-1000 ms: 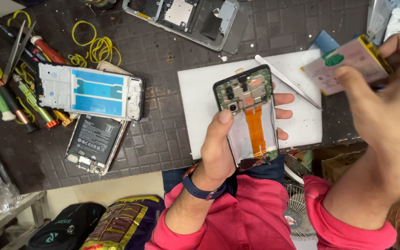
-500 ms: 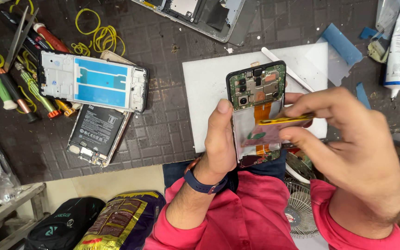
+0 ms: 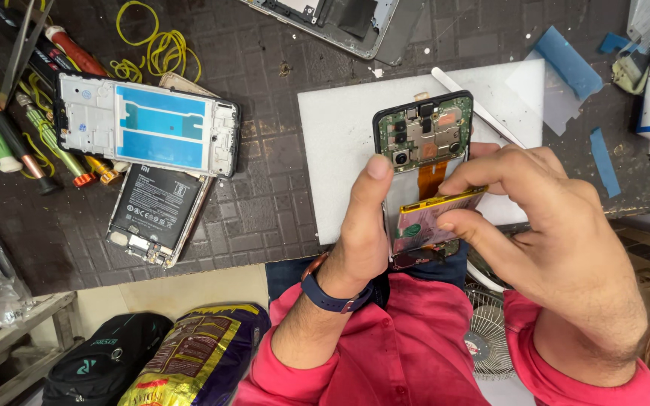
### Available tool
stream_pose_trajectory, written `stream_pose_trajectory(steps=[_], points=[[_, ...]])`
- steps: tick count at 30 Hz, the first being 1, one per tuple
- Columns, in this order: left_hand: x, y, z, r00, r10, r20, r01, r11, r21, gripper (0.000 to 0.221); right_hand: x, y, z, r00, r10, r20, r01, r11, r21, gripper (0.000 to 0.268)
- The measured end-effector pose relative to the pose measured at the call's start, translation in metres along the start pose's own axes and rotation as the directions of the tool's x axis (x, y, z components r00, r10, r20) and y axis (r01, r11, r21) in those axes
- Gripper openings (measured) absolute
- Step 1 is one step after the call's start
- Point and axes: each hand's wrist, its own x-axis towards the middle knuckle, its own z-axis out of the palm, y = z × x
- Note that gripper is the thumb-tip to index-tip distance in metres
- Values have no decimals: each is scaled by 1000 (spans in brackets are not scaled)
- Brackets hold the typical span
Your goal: The person repairs a smartphone by removing the battery, adjusting internal components, and reinserting the battery. They use a plastic spudger and tweezers to manipulate the ribbon cable and connectors while working on a cluttered workbench.
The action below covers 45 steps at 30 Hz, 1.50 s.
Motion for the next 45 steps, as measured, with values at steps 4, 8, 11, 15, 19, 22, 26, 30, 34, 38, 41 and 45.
stream_pose_trajectory(steps=[4, 8, 11, 15, 19, 22, 26, 30, 34, 38, 41, 45], points=[[-1, 0, 1, 999, 13, -39, -12, 1000, 18, 71, 5, -3, 2, 999, -50, -18, 50, 999, 18, 33], [-4, 7, -1, 999, 42, -34, -36, 985, 168, 62, 7, -9, 4, 979, -157, -128, 120, 958, -260, 40], [-7, 10, 2, 997, 73, -25, -65, 971, 230, 52, 7, -12, 8, 981, -95, -168, 53, 969, -240, 40], [-6, 15, 8, 1000, 23, 8, -24, 988, 152, 53, 5, -8, 15, 972, -81, -220, 41, 982, -182, 48], [1, 19, 13, 998, 1, 58, -6, 996, 85, 53, -3, 2, 25, 964, -11, -267, 16, 1000, 20, 68], [3, 18, 17, 1000, 15, 23, -17, 996, 91, 56, -10, 16, 35, 955, 59, -289, 5, 977, 215, 75], [-1, 15, 15, 998, 64, 7, -65, 993, 94, 46, -14, 37, 54, 932, 129, -340, 60, 868, 492, 71], [-2, 6, 11, 994, 98, -54, -90, 986, 138, 47, -21, 44, 64, 924, 137, -356, 83, 838, 539, 71], [-2, 5, 12, 990, 129, -57, -120, 983, 138, 42, -29, 39, 59, 949, 205, -237, 30, 692, 721, 66], [-3, 9, 15, 998, 67, -7, -67, 998, 14, 47, -27, 37, 57, 950, 227, -216, 10, 667, 745, 58], [-1, 7, 19, 995, 102, -6, -101, 991, 93, 48, -24, 36, 59, 939, 235, -252, 31, 670, 742, 58], [-7, 4, 14, 986, 167, 23, -165, 924, 345, 36, -27, 33, 58, 903, 296, -312, 21, 694, 720, 56]])
